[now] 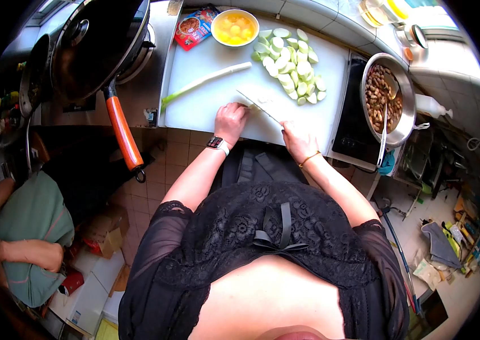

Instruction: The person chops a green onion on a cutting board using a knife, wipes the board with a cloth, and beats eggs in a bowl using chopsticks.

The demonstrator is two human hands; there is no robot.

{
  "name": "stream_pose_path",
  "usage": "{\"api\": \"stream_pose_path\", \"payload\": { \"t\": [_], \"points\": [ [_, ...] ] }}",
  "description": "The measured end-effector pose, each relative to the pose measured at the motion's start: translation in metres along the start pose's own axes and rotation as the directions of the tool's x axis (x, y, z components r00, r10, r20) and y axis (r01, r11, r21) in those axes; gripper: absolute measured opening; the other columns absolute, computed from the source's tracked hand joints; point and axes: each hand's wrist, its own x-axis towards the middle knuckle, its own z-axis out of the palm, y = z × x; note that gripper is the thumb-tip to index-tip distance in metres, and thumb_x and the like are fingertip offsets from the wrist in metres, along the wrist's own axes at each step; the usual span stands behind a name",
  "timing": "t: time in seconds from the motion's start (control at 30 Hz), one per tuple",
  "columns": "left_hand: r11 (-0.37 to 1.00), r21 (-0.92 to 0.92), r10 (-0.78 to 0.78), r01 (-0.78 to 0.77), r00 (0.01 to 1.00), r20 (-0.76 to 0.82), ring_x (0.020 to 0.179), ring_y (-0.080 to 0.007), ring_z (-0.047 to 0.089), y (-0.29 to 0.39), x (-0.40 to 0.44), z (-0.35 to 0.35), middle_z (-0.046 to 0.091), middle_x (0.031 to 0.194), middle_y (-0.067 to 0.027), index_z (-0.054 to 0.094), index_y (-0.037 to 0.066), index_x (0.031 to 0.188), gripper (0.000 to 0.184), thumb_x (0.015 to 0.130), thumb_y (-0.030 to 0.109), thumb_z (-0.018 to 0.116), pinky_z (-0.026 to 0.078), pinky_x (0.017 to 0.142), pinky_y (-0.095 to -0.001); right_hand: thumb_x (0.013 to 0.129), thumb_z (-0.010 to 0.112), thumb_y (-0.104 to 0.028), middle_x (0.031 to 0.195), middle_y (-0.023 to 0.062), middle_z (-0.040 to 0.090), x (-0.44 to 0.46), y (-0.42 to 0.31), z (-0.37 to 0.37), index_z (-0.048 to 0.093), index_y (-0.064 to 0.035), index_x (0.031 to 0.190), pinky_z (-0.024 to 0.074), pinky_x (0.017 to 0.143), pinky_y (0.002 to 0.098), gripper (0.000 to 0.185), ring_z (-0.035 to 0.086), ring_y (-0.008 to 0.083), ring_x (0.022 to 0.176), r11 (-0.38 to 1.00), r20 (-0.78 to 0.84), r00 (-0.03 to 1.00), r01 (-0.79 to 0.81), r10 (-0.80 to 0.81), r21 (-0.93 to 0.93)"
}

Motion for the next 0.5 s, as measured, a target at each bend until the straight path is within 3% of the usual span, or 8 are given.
{"api": "stream_pose_path", "payload": {
  "t": [0.13,0.23,0.33,0.5],
  "points": [
    [0.998,0.069,-0.006,0.004,1.0,0.023,0.08,-0.0253,0.059,0.003,0.0,0.003,0.062,0.084,-0.005,0.064,0.01,0.079,0.008,0.073,0.01,0.07,0.044,0.071,-0.0373,0.087,0.057,-0.011,0.1,0.0108,0.065,0.01,0.005,0.025,0.06,-0.0119,0.107,0.0536,0.066,0.0452,0.02,0.065,0.0344,0.077,0.994,0.071,0.996,-0.056,0.062,-0.092],
    [0.994,0.111,0.0,-0.001,1.0,0.01,0.08,-0.0249,0.059,0.002,-0.002,0.003,0.061,0.084,-0.0046,0.064,0.011,0.079,0.008,0.074,0.011,0.07,0.044,0.07,-0.0369,0.089,0.059,-0.014,0.098,0.0105,0.065,0.02,0.003,0.03,0.059,-0.0117,0.105,0.0531,0.067,0.0447,0.016,0.064,0.0357,0.078,0.998,0.034,0.999,-0.037,0.039,-0.057],
    [0.999,0.035,0.021,-0.02,0.999,-0.03,0.078,-0.025,0.059,0.002,0.002,0.004,0.06,0.083,-0.0052,0.064,0.011,0.08,0.009,0.074,0.011,0.071,0.044,0.069,-0.0374,0.088,0.06,-0.013,0.099,0.0115,0.065,0.02,0.006,0.014,0.059,-0.0108,0.105,0.053,0.069,0.0452,0.017,0.064,0.0368,0.081,0.998,-0.011,0.999,-0.049,0.05,0.029],
    [0.998,0.063,-0.022,0.021,1.0,0.017,0.075,-0.0271,0.058,0.002,0.0,0.003,0.061,0.084,-0.0064,0.064,0.01,0.081,0.01,0.074,0.01,0.071,0.044,0.067,-0.0389,0.087,0.06,-0.013,0.101,0.0112,0.065,0.005,-0.004,-0.006,0.06,-0.0106,0.106,0.0533,0.068,0.0447,0.019,0.065,0.0341,0.082,1.0,0.049,0.999,-0.021,0.021,0.005]
  ]
}}
